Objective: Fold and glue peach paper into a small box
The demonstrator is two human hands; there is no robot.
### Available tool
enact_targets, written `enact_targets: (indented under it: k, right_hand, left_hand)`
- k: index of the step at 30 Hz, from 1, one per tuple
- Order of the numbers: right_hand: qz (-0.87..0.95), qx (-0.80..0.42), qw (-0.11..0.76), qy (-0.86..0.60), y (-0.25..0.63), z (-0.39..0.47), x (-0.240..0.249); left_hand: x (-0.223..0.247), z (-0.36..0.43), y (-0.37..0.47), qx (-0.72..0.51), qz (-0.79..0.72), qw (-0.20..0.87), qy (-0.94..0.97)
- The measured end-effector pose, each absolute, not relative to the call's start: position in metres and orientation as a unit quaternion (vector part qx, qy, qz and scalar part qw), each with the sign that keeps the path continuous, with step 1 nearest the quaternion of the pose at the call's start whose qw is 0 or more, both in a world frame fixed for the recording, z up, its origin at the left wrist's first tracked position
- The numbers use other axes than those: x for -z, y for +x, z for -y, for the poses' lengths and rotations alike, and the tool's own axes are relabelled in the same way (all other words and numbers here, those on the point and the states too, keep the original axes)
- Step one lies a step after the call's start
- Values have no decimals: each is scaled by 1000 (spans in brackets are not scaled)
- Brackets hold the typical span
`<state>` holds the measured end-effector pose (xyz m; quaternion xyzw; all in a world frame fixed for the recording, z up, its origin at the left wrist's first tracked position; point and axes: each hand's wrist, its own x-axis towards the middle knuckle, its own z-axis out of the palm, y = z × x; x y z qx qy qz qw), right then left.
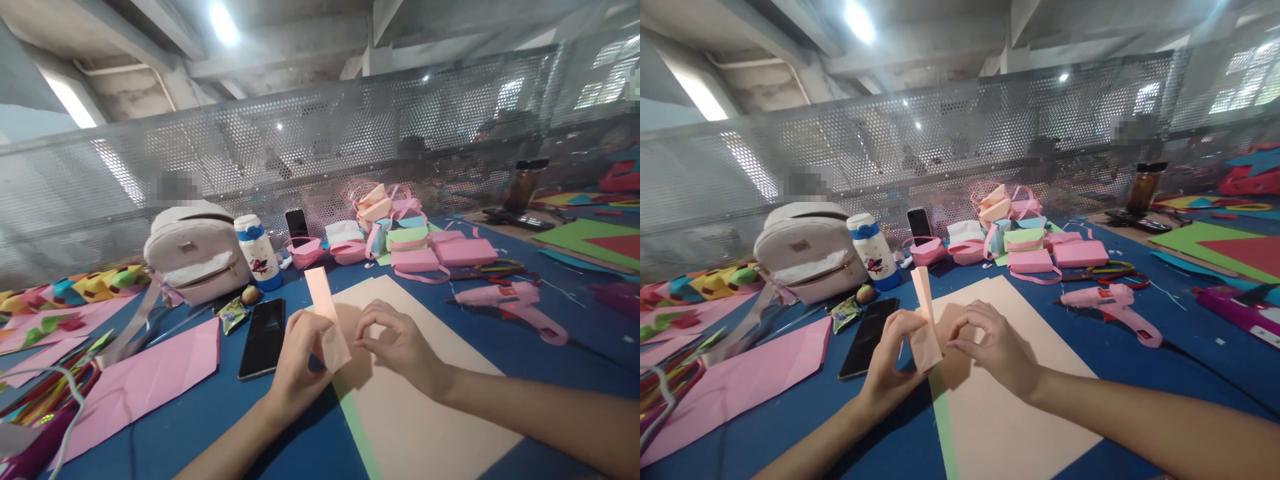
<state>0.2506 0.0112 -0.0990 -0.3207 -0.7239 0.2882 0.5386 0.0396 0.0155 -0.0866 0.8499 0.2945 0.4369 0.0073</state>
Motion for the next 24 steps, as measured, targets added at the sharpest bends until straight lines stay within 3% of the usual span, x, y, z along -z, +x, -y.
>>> enact_targets:
  k: [24]
  right_hand:
    - [744, -300, 494, -334, 250, -10, 101]
  left_hand:
    - [87, -17, 41, -426, -300, 15, 854]
